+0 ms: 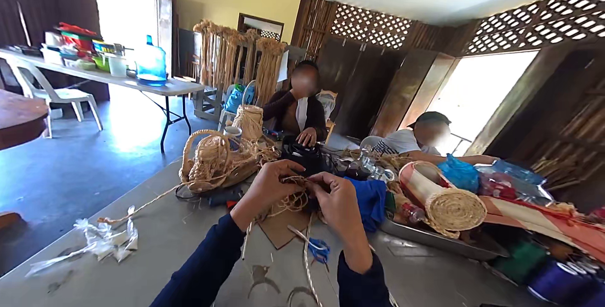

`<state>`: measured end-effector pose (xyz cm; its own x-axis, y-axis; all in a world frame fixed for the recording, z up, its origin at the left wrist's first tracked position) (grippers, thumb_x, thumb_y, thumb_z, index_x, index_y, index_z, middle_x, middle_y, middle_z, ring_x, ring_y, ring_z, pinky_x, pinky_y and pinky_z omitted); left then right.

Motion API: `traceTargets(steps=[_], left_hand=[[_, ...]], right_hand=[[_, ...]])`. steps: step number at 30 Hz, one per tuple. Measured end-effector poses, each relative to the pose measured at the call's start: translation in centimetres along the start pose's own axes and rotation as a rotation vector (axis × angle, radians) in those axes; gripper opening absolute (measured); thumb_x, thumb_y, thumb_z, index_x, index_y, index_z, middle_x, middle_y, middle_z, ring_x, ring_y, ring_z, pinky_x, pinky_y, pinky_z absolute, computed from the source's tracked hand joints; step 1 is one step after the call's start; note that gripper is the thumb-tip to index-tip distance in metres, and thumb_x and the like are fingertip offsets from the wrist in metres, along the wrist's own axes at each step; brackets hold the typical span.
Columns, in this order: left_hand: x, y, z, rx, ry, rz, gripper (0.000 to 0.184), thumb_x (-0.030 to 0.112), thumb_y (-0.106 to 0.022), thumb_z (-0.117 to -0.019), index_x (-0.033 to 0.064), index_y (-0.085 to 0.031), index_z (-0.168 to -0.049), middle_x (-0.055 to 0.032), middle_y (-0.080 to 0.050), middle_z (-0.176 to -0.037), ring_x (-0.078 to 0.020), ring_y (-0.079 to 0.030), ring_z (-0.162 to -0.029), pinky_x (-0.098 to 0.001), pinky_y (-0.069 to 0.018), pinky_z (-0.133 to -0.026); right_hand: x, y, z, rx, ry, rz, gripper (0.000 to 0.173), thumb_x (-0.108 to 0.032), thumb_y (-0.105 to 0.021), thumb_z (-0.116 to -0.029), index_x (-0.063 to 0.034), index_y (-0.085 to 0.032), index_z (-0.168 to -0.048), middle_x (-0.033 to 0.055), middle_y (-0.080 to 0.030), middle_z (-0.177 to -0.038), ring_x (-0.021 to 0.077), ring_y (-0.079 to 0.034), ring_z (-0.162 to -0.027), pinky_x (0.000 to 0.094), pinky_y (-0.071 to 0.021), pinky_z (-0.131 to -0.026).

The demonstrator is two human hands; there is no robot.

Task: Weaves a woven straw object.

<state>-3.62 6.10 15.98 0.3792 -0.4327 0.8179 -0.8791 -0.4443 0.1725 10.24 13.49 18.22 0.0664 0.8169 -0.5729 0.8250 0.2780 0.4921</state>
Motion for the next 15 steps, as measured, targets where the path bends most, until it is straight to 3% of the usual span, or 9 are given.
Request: traceTargets(steps=[5, 12, 15], left_hand=[[0.4, 1.1, -1.3, -0.031, -0.080, 0.064, 0.034, 0.000, -0.066, -0.0893, -0.0038, -0.064, -0.123, -0.0041, -0.072, -0.105, -0.0069, -0.069, -0.093, -0.0255, -0.0577, -0.087], [0.3, 1.0, -1.1, 0.146, -0.019, -0.065, 0.010, 0.004, -0.069, -0.0943, 0.0014, -0.074, -0.102, 0.0002, -0.073, -0.093, -0.0005, -0.068, -0.084, -0.0191, -0.0564, -0.080], [0.3, 1.0, -1.1, 0.160, 0.010, -0.084, 0.008, 0.004, -0.070, -0.0941, 0.0020, -0.074, -0.101, 0.0004, -0.073, -0.091, -0.0004, -0.068, -0.083, -0.0188, -0.0564, -0.079]], right_hand=[[0.8, 1.1, -0.5, 0.208, 0.080, 0.018, 0.010, -0.010, -0.067, -0.0915, -0.0041, -0.075, -0.094, 0.0011, -0.071, -0.078, 0.0021, -0.063, -0.066, 0.0202, -0.0528, -0.063], [1.4, 0.6, -0.3, 0.286, 0.149, 0.077, 0.011, -0.013, -0.073, -0.0850, -0.0039, -0.077, -0.090, 0.0072, -0.067, -0.084, 0.0124, -0.062, -0.069, 0.0286, -0.0508, -0.062], [1.8, 0.0, -0.3, 0.256, 0.114, 0.019, 0.008, -0.011, -0.072, -0.0862, -0.0044, -0.073, -0.091, 0.0027, -0.072, -0.081, 0.0054, -0.064, -0.065, 0.0232, -0.0518, -0.060]])
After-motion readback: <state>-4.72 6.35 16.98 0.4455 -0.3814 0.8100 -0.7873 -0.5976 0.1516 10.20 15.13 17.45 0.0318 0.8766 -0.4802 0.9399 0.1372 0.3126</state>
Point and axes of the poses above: each hand's wrist, its own z-axis away from the middle knuckle, its own y-axis out of the back of the hand, x = y × z, the point moved 6 cm from there along -z, towards the middle knuckle
